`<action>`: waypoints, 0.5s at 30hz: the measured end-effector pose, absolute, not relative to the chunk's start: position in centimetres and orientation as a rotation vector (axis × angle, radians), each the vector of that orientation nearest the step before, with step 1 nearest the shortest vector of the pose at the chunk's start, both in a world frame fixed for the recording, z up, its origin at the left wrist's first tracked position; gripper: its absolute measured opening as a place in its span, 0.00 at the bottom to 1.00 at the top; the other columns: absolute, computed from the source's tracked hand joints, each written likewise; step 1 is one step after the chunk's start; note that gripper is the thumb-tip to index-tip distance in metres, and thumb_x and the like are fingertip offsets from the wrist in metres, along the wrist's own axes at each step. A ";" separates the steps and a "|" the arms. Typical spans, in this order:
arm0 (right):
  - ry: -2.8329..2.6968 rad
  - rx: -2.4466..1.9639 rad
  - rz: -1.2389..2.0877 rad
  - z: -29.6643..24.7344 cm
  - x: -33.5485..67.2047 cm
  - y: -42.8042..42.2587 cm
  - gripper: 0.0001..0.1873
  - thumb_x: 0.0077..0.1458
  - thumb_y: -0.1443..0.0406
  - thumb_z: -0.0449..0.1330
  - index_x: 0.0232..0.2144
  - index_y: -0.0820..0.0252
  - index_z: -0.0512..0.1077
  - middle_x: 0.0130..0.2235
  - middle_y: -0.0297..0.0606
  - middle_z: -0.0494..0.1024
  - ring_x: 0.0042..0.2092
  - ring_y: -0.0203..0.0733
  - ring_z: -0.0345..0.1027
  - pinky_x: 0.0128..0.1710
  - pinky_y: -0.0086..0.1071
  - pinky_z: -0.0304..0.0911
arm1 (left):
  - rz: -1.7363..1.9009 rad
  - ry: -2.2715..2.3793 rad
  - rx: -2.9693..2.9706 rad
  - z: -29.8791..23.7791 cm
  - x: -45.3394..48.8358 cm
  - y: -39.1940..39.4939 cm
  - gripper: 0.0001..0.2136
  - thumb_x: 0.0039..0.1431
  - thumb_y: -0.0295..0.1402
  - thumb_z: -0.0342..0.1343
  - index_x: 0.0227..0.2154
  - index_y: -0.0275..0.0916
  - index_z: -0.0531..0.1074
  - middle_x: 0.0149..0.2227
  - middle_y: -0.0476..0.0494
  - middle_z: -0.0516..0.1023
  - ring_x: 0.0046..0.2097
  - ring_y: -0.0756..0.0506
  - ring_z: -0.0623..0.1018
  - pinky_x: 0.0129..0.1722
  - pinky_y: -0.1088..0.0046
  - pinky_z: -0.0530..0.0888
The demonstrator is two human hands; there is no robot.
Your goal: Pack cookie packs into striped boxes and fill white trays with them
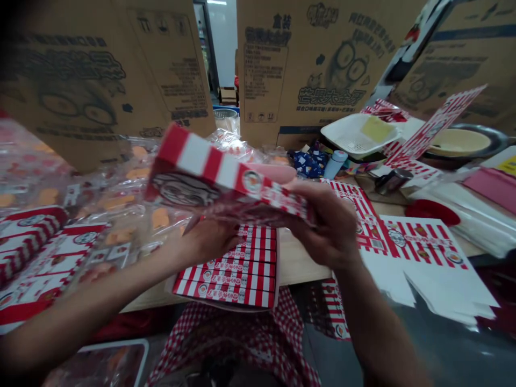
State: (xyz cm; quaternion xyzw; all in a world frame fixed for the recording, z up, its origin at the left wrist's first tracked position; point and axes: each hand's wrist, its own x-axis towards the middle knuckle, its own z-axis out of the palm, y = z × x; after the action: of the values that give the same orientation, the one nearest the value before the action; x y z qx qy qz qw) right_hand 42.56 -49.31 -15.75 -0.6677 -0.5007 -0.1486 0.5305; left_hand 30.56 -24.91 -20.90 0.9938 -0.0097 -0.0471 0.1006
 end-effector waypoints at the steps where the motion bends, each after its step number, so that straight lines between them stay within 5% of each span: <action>1: -1.269 -1.569 -0.372 -16.2 42.8 -47.3 0.22 0.58 0.62 0.66 0.54 0.42 0.70 0.51 0.34 0.79 0.47 0.51 0.77 0.46 0.47 0.74 | -0.108 -0.057 2.951 -21.2 30.1 -24.9 0.20 0.68 0.40 0.50 0.57 0.35 0.69 0.59 0.30 0.74 0.59 0.31 0.74 0.59 0.53 0.70; 8: -1.537 -1.796 -0.407 -18.6 44.6 -43.1 0.16 0.66 0.60 0.57 0.54 0.55 0.68 0.47 0.40 0.80 0.44 0.45 0.75 0.42 0.37 0.68 | -0.042 -0.122 2.986 -22.3 28.3 -24.5 0.24 0.69 0.41 0.52 0.63 0.36 0.64 0.60 0.31 0.71 0.60 0.31 0.72 0.58 0.52 0.69; 12: -1.543 -2.086 -0.276 -17.5 44.5 -44.3 0.13 0.66 0.62 0.54 0.51 0.57 0.67 0.35 0.36 0.78 0.32 0.42 0.70 0.32 0.32 0.60 | 0.026 -0.033 3.093 -21.9 27.0 -24.7 0.21 0.70 0.42 0.49 0.58 0.33 0.69 0.55 0.30 0.76 0.57 0.32 0.75 0.60 0.49 0.65; 15: -1.603 -2.226 -0.209 -16.1 44.4 -44.9 0.10 0.66 0.63 0.53 0.49 0.57 0.66 0.35 0.37 0.78 0.32 0.41 0.69 0.31 0.32 0.56 | 0.077 0.097 3.178 -21.4 26.1 -24.6 0.21 0.69 0.45 0.52 0.52 0.32 0.73 0.50 0.28 0.78 0.55 0.30 0.75 0.58 0.48 0.65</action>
State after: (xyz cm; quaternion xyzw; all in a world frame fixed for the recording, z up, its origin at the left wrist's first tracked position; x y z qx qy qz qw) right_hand 44.44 -44.86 -16.12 -0.7936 -0.5717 -0.0747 0.1941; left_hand 26.07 -24.62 -21.38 0.9991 0.0304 0.0242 -0.0192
